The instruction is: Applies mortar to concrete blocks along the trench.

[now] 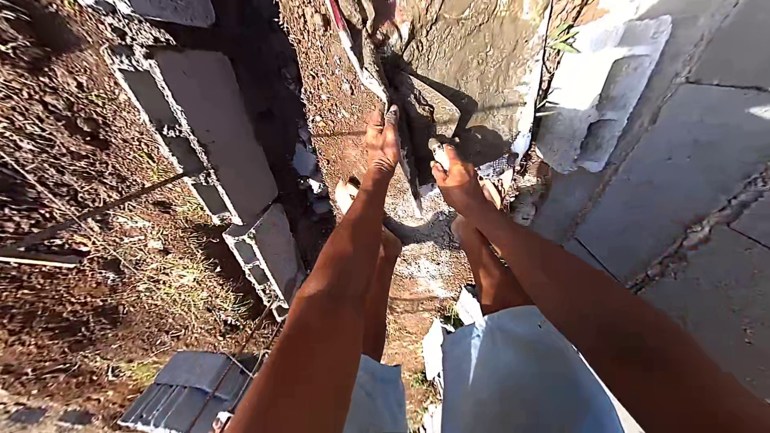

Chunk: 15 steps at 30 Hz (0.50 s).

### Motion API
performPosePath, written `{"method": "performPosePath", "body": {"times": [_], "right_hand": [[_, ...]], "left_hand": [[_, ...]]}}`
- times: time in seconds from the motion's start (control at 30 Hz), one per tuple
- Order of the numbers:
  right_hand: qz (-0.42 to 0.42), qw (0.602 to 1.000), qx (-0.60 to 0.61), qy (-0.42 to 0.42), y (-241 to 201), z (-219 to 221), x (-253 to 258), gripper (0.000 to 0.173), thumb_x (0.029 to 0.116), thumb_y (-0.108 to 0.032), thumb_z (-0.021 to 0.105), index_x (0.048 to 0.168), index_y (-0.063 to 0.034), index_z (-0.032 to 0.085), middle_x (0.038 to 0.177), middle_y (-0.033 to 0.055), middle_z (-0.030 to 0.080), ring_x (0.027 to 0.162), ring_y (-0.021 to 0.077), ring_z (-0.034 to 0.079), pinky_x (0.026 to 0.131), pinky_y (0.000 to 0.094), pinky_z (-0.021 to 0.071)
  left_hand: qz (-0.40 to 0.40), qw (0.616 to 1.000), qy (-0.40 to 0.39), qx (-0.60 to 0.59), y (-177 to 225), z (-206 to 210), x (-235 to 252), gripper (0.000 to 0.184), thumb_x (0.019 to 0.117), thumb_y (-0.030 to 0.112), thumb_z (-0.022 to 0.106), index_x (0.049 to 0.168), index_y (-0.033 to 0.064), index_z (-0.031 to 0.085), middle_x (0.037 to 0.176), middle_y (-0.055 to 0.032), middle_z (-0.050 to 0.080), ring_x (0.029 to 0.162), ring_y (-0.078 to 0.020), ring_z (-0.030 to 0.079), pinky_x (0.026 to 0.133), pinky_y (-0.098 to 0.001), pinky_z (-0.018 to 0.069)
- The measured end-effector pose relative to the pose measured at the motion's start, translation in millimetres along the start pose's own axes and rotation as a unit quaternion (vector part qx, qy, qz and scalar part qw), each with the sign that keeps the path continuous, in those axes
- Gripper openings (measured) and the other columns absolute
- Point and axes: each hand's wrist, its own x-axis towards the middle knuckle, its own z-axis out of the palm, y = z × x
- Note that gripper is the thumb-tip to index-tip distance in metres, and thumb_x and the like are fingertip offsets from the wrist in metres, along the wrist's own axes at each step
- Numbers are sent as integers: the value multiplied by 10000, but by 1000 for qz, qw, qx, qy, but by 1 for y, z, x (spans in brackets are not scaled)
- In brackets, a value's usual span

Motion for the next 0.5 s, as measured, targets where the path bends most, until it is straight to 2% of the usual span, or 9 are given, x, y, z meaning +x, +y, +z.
{"method": "performPosePath", "body": {"times": [0.1, 0.13, 0.17, 0.2, 0.23, 0.27, 0.33, 0.4, 0.5], "right_hand": [[-14, 996, 50, -72, 11, -34, 22, 554, 1056, -346, 557, 1524, -67, 461, 1321, 248, 643, 1207, 404, 639, 1052, 608, 478], [-14, 993, 65, -98, 18, -48, 29, 528, 1053, -348, 571, 1505, -87, 491, 1265, 222, 664, 1113, 359, 671, 982, 579, 518], [-16, 989, 83, -118, 23, -59, 33, 481, 1054, -348, 577, 1465, -105, 525, 1085, 185, 680, 885, 292, 674, 796, 514, 560], [-22, 984, 105, -139, 26, -67, 35, 435, 1059, -346, 565, 1432, -125, 538, 878, 118, 612, 656, 205, 573, 591, 412, 511], [-20, 979, 124, -162, 27, -76, 33, 412, 1067, -337, 552, 1428, -138, 537, 793, 93, 554, 564, 177, 490, 511, 377, 454], [-17, 977, 127, -173, 26, -87, 29, 399, 1073, -332, 543, 1428, -151, 539, 759, 89, 535, 531, 176, 462, 484, 373, 438], [-25, 980, 100, -171, 19, -111, 14, 381, 1084, -317, 532, 1433, -166, 550, 750, 100, 555, 508, 181, 483, 462, 372, 463], [-32, 982, 68, -173, 3, -133, -3, 371, 1093, -282, 509, 1436, -143, 533, 784, 108, 560, 534, 178, 487, 491, 376, 465], [-38, 985, 21, -167, -23, -160, -28, 409, 1080, -268, 522, 1463, -125, 513, 840, 98, 583, 559, 141, 495, 510, 350, 468]], "left_hand": [[-27, 996, -10, -90, 16, 21, -4, 369, 1109, 197, 399, 1340, -44, 556, 1243, -156, 645, 1142, -133, 619, 1035, -329, 498], [-50, 992, -10, -116, 20, 23, -5, 354, 1115, 198, 390, 1321, -41, 549, 1206, -152, 644, 1101, -140, 627, 998, -336, 517], [-82, 987, -10, -137, 23, 19, -4, 367, 1122, 223, 384, 1336, -33, 537, 1208, -161, 642, 1090, -161, 632, 980, -358, 528], [-113, 983, -9, -147, 25, 13, -4, 385, 1126, 257, 378, 1348, -17, 532, 1203, -166, 644, 1075, -180, 640, 956, -379, 542], [-129, 980, -13, -150, 27, 5, -4, 402, 1128, 279, 372, 1360, -10, 528, 1213, -174, 640, 1079, -196, 636, 954, -396, 538], [-134, 981, -17, -142, 28, -2, -7, 414, 1129, 293, 371, 1356, -14, 532, 1215, -183, 640, 1085, -209, 634, 961, -410, 534], [-120, 985, -30, -117, 33, -16, -16, 429, 1132, 284, 370, 1371, -37, 525, 1260, -214, 629, 1137, -242, 623, 1007, -435, 509], [-108, 991, -43, -60, 40, -37, -34, 422, 1118, 232, 416, 1424, -47, 503, 1326, -251, 613, 1200, -297, 613, 1050, -473, 483], [-170, 984, -32, 29, 52, -71, -87, 459, 1081, 272, 496, 1489, 62, 484, 1353, -227, 628, 1197, -356, 643, 1018, -562, 514]]}}
